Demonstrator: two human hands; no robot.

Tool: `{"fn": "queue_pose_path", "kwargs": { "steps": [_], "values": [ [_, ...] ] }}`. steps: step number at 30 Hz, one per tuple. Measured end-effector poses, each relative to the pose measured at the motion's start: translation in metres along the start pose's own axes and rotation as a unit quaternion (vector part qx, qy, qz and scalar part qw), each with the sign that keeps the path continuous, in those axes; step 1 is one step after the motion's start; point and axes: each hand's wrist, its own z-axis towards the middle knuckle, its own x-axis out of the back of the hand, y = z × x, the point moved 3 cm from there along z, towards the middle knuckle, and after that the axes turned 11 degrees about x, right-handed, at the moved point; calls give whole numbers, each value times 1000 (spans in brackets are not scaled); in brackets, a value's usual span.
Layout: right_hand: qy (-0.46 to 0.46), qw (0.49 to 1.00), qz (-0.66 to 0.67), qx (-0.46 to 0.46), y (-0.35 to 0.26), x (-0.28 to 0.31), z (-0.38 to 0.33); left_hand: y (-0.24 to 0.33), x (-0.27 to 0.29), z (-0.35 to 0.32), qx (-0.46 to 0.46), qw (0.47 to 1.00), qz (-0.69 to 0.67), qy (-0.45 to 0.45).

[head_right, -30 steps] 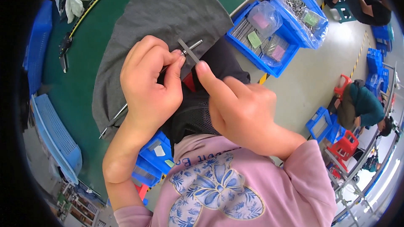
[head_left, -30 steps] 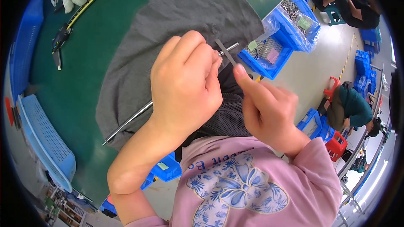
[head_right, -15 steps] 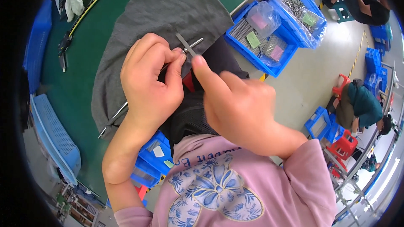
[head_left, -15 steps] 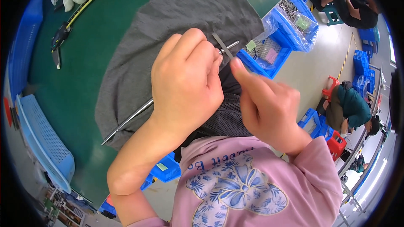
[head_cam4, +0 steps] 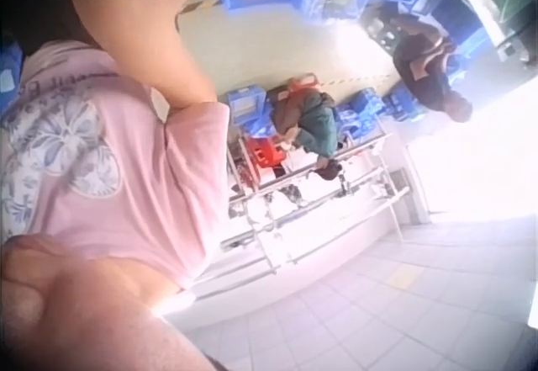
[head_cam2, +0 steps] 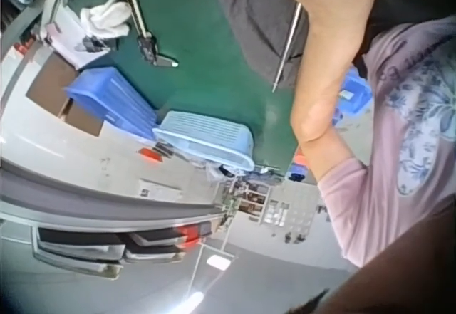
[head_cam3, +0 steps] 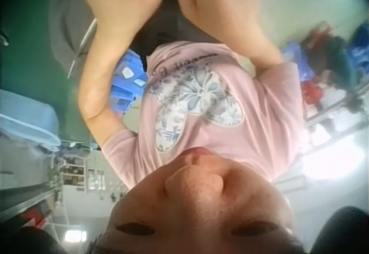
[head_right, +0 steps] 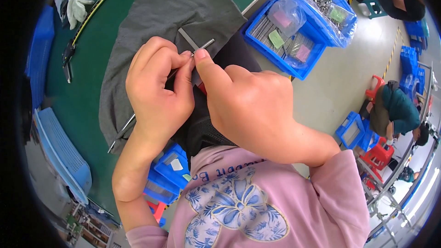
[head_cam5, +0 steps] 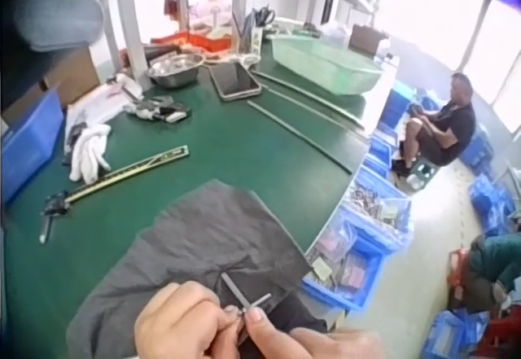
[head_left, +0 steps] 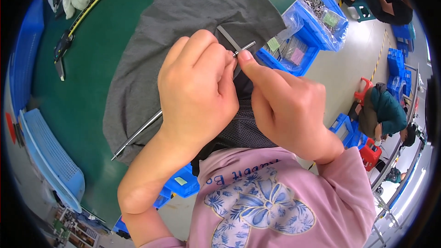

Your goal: Filing a small metal part attached to a rod at a workbench.

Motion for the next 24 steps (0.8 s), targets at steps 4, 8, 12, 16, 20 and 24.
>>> {"fn": "queue_pose_path", "kwargs": {
  "steps": [4, 8, 12, 16, 20, 24],
  "values": [
    [-56, 998, -3, -37, -6, 8, -29, 0, 3, -1, 0, 1000, 2, -12],
    [32, 999, -8, 24, 2, -4, -8, 1, 0, -1, -6, 1000, -6, -10],
    [50, 999, -21, 3, 1, -9, -33, -1, 2, -2, 5, 1000, -9, -11],
    [60, 998, 1, 21, 3, -8, -17, 2, 1, 0, -2, 1000, -5, -12],
    [24, 1000, 8, -10, -2, -7, -28, -1, 2, -2, 12, 1000, -10, -9],
    [19, 1000, 5, -6, -3, -3, -21, -1, 1, -1, -2, 1000, -5, -14]
  ]
}}
